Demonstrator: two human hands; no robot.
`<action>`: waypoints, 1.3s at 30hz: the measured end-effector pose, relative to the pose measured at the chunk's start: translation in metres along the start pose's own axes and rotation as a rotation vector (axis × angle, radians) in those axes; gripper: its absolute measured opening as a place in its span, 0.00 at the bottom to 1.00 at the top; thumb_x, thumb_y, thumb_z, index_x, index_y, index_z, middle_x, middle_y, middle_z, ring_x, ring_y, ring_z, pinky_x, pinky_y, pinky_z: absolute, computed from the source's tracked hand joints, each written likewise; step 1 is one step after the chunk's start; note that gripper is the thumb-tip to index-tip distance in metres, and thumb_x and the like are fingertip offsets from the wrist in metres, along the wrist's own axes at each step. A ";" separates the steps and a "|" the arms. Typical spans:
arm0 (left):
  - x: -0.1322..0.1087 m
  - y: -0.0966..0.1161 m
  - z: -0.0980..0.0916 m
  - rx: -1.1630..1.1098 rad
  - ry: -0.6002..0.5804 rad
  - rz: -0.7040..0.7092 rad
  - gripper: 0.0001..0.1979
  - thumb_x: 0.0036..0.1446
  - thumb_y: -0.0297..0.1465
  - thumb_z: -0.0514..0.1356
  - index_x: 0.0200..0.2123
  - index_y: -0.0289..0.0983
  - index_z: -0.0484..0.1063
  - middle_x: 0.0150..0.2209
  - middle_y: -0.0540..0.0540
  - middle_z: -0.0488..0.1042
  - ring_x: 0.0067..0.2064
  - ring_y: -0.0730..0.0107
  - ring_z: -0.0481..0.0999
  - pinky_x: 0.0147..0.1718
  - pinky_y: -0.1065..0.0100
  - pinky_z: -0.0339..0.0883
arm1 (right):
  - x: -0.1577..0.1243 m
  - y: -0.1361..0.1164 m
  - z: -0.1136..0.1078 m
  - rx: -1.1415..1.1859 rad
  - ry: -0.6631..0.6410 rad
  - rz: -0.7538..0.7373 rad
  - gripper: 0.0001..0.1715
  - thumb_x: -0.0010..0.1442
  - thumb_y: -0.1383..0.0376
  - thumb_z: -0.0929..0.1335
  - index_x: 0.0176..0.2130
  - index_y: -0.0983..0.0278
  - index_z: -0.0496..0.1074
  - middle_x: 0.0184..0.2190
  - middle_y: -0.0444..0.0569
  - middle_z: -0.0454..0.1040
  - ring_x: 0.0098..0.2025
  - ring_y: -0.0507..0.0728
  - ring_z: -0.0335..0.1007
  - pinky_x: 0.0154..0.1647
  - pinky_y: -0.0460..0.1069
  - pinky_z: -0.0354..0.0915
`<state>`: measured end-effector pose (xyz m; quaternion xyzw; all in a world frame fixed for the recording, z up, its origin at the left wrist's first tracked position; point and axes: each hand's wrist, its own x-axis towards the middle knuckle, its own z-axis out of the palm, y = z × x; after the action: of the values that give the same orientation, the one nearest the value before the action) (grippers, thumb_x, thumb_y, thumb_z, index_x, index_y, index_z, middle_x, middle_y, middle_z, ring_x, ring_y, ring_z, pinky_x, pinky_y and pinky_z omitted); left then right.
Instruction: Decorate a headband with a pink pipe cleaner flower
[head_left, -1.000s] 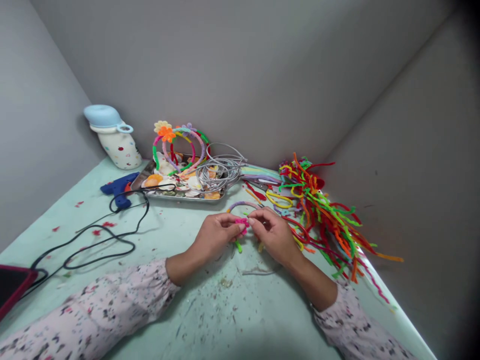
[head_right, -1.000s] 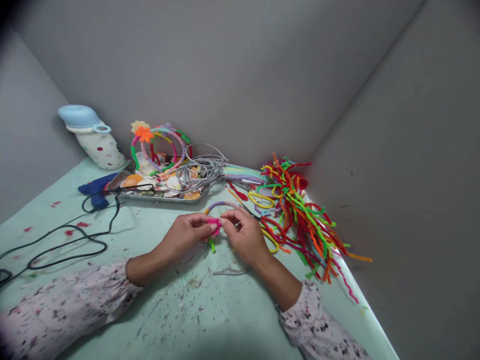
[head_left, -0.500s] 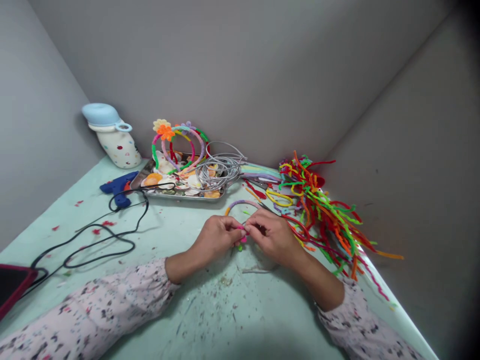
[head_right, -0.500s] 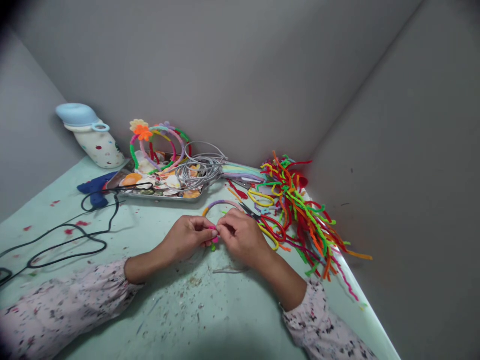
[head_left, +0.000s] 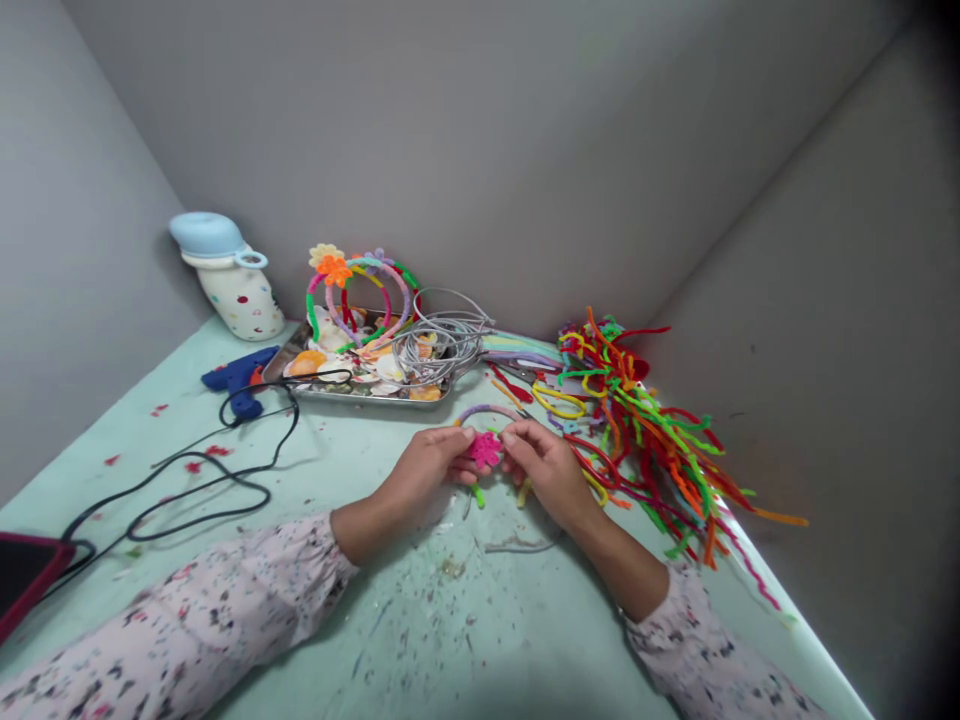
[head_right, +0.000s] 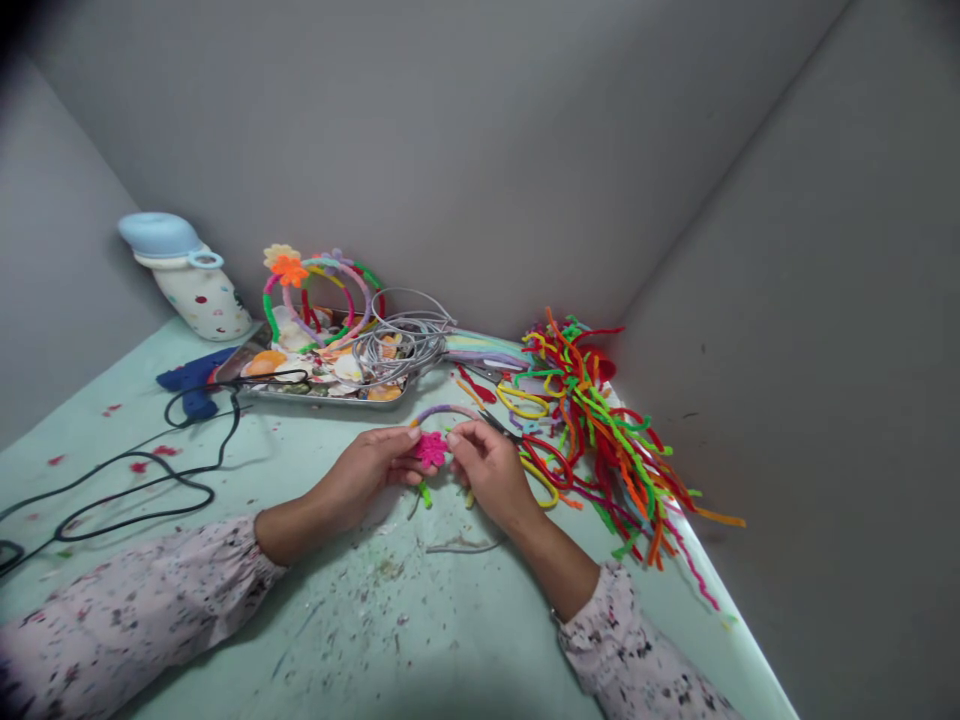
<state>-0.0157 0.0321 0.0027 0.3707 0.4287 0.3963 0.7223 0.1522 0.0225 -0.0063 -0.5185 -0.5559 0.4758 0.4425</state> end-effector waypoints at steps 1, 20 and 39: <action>0.000 0.000 0.000 -0.008 -0.002 -0.002 0.11 0.54 0.35 0.61 0.31 0.31 0.73 0.27 0.42 0.77 0.28 0.71 0.76 0.27 0.72 0.66 | -0.001 0.000 0.001 -0.006 -0.007 -0.011 0.14 0.56 0.54 0.67 0.33 0.63 0.68 0.19 0.41 0.67 0.20 0.50 0.61 0.22 0.45 0.58; 0.000 -0.001 0.000 0.172 0.023 0.067 0.10 0.47 0.31 0.65 0.34 0.31 0.72 0.27 0.44 0.77 0.29 0.70 0.75 0.28 0.72 0.64 | 0.001 0.007 0.003 0.027 -0.028 -0.031 0.13 0.54 0.62 0.67 0.41 0.64 0.68 0.25 0.42 0.69 0.22 0.50 0.63 0.21 0.45 0.61; -0.003 -0.001 0.000 0.238 -0.015 0.125 0.09 0.49 0.29 0.64 0.35 0.32 0.73 0.26 0.48 0.74 0.27 0.75 0.70 0.28 0.72 0.61 | -0.001 0.000 0.001 -0.023 0.023 0.042 0.10 0.55 0.58 0.67 0.30 0.64 0.70 0.18 0.41 0.69 0.18 0.50 0.61 0.19 0.45 0.58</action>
<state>-0.0166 0.0293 0.0027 0.4827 0.4431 0.3841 0.6505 0.1508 0.0214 -0.0067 -0.5406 -0.5451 0.4725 0.4329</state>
